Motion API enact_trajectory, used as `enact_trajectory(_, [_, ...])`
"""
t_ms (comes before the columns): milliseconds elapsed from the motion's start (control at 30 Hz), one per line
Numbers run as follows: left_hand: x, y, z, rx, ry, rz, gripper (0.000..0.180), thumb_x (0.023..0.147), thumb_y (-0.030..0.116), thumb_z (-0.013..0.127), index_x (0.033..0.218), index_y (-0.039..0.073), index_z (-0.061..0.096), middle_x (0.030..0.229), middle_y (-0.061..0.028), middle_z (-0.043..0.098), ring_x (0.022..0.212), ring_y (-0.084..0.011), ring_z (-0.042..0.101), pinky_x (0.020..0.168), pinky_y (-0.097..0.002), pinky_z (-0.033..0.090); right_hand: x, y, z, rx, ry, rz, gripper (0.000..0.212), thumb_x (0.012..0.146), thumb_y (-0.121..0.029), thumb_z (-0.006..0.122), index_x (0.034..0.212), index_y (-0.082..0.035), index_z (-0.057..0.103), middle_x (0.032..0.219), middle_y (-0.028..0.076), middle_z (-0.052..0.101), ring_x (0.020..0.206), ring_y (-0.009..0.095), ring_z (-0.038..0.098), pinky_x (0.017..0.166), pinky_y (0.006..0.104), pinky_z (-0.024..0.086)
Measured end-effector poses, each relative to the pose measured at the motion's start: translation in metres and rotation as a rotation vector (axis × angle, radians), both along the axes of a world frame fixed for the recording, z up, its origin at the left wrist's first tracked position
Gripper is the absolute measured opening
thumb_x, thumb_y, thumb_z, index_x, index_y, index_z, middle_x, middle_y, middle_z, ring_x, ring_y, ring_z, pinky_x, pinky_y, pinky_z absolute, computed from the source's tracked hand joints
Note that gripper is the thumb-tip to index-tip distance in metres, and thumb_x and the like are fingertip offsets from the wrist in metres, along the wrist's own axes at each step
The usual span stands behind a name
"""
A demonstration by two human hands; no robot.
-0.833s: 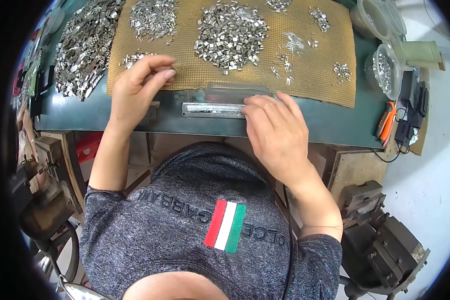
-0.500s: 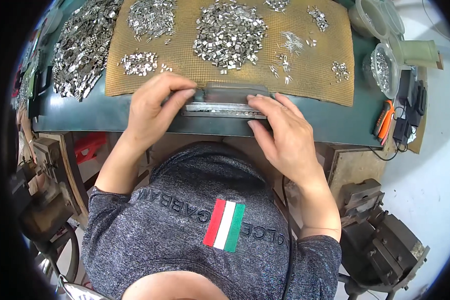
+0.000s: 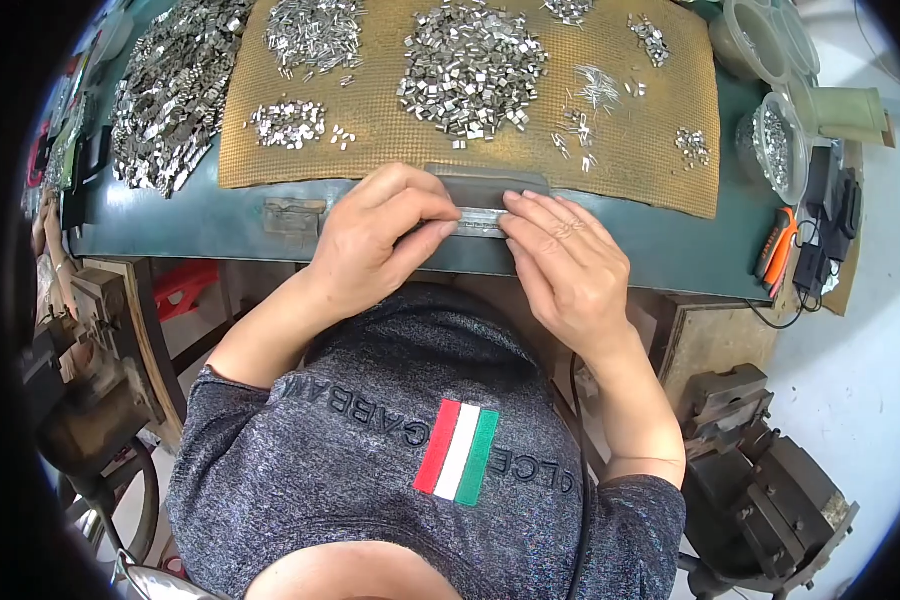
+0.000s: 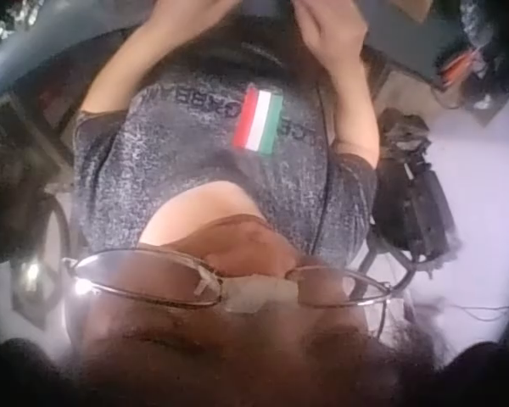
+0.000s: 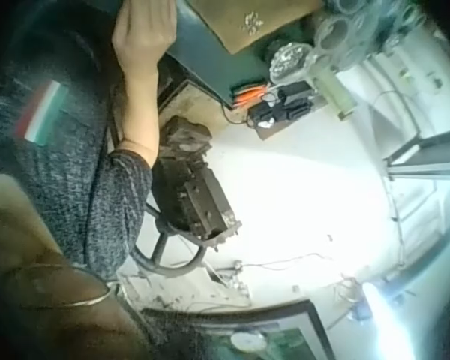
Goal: The person assembles small metal parts by hand, sorting them from plastic bowls onto a sorting mat, aligning them in a jig, and then pressing them together with a manual press.
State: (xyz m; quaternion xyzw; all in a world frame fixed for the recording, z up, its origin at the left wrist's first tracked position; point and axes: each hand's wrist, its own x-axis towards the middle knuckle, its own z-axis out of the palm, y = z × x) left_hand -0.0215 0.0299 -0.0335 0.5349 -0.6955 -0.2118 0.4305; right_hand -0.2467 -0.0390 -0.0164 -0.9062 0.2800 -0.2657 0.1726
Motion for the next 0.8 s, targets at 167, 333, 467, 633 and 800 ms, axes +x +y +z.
enact_trajectory(167, [-0.003,0.0,0.006,-0.112,-0.132,0.043,0.02,0.08,0.001,0.078,0.096,0.006,0.067,0.097,-0.0088,0.065,0.088,-0.0293,0.066,0.074,-0.0384,0.054,0.007,-0.014,0.013,0.082,-0.011,0.045,0.02,0.085,-0.001,0.075,0.105,-0.003,0.074,0.11,0.011,0.077,0.104,0.027,0.074,0.097,0.0431,0.056])
enact_trajectory(333, [0.006,0.004,-0.005,-0.183,-0.177,-0.042,0.02,0.078,0.009,0.072,0.097,0.009,0.065,0.1,-0.0065,0.062,0.092,-0.0273,0.064,0.077,-0.0373,0.054,0.04,-0.033,0.029,0.019,-0.009,0.105,0.019,0.087,-0.002,0.074,0.106,-0.005,0.074,0.108,0.01,0.076,0.102,0.027,0.073,0.096,0.0447,0.054])
enact_trajectory(467, [0.006,0.009,-0.012,-0.178,-0.101,-0.068,0.02,0.081,0.013,0.07,0.1,0.01,0.065,0.103,-0.0052,0.061,0.096,-0.0265,0.062,0.081,-0.037,0.054,0.086,-0.056,0.036,-0.142,0.068,0.19,0.019,0.09,-0.003,0.07,0.109,-0.006,0.072,0.112,0.008,0.073,0.114,0.028,0.067,0.107,0.0499,0.045])
enact_trajectory(633, [0.007,0.012,-0.011,-0.127,0.004,-0.073,0.023,0.084,0.011,0.074,0.106,0.007,0.067,0.104,-0.0076,0.061,0.1,-0.0277,0.061,0.086,-0.0381,0.054,0.152,-0.081,0.013,-0.156,0.034,0.248,0.015,0.091,-0.01,0.07,0.105,-0.01,0.075,0.103,0.006,0.071,0.115,0.026,0.063,0.113,0.0583,0.036])
enact_trajectory(800, [0.017,0.01,-0.009,-0.201,0.014,-0.043,0.026,0.084,0.01,0.074,0.109,0.006,0.068,0.105,-0.008,0.062,0.102,-0.0281,0.061,0.087,-0.0387,0.054,0.179,-0.096,0.001,-0.305,0.208,0.308,0.013,0.088,-0.011,0.071,0.101,-0.011,0.075,0.093,0.004,0.066,0.106,0.024,0.063,0.114,0.0608,0.035])
